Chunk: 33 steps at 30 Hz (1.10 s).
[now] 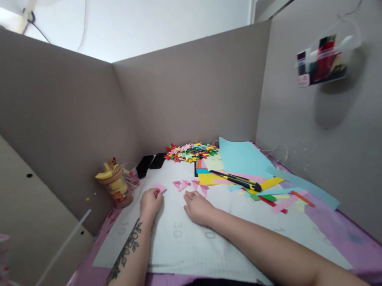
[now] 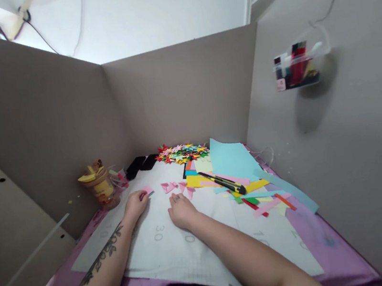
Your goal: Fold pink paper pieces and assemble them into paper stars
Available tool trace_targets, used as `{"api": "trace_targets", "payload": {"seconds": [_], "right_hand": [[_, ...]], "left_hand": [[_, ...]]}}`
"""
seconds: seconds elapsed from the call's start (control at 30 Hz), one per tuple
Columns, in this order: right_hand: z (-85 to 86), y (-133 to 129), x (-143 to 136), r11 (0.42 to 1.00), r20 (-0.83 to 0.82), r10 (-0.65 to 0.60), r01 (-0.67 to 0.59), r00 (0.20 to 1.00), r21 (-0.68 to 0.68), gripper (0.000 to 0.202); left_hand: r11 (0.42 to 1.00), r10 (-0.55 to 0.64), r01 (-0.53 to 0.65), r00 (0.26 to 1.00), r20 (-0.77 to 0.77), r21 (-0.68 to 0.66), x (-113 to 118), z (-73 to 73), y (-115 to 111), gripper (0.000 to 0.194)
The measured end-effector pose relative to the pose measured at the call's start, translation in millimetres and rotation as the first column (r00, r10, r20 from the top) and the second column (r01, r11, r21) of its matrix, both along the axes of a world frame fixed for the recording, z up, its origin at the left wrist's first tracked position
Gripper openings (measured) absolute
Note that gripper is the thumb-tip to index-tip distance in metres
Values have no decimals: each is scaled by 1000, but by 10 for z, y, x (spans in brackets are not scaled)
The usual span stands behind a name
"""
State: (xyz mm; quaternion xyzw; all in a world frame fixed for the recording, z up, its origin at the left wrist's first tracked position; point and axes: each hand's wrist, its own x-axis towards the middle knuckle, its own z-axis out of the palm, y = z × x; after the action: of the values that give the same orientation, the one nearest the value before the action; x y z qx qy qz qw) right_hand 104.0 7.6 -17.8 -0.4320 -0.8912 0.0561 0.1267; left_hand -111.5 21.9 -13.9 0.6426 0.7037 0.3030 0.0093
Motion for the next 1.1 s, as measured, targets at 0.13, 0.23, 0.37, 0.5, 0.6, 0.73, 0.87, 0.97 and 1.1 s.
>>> {"api": "trace_targets", "payload": {"seconds": [0.13,0.23,0.37,0.5,0.6,0.73,0.87,0.97,1.1], "right_hand": [[-32,36,-50,998,-25,-49,48,999,-35,52],[-19,49,-55,998,-35,-59,58,998,-35,51],[25,30,6,1000,-41,-22,23,999,21,46],[50,-10,75,998,-15,4,-3,1000,56,42],[71,-44,98,998,15,9,-10,1000,58,41],[105,-106,101,998,18,35,-35,999,44,37],[81,-134,77,998,34,61,-61,998,20,41],[26,-93,59,999,37,32,-32,999,-10,47],[7,-15,92,998,-72,-8,3,997,-65,50]], "left_hand": [[1000,2,-1,982,189,-5,-45,-21,8,24],[1000,17,-19,951,310,3,-73,-36,38,24],[1000,18,-24,930,366,12,-92,-54,57,25],[1000,18,-24,920,391,9,-93,-55,57,26],[998,43,-57,912,408,21,-89,-48,51,28],[992,81,-112,916,392,55,-87,-26,25,27],[973,100,-171,916,388,154,-31,71,-50,26],[940,48,-224,833,551,257,118,186,-166,27],[970,-130,-118,493,860,213,441,245,-367,41]]}}
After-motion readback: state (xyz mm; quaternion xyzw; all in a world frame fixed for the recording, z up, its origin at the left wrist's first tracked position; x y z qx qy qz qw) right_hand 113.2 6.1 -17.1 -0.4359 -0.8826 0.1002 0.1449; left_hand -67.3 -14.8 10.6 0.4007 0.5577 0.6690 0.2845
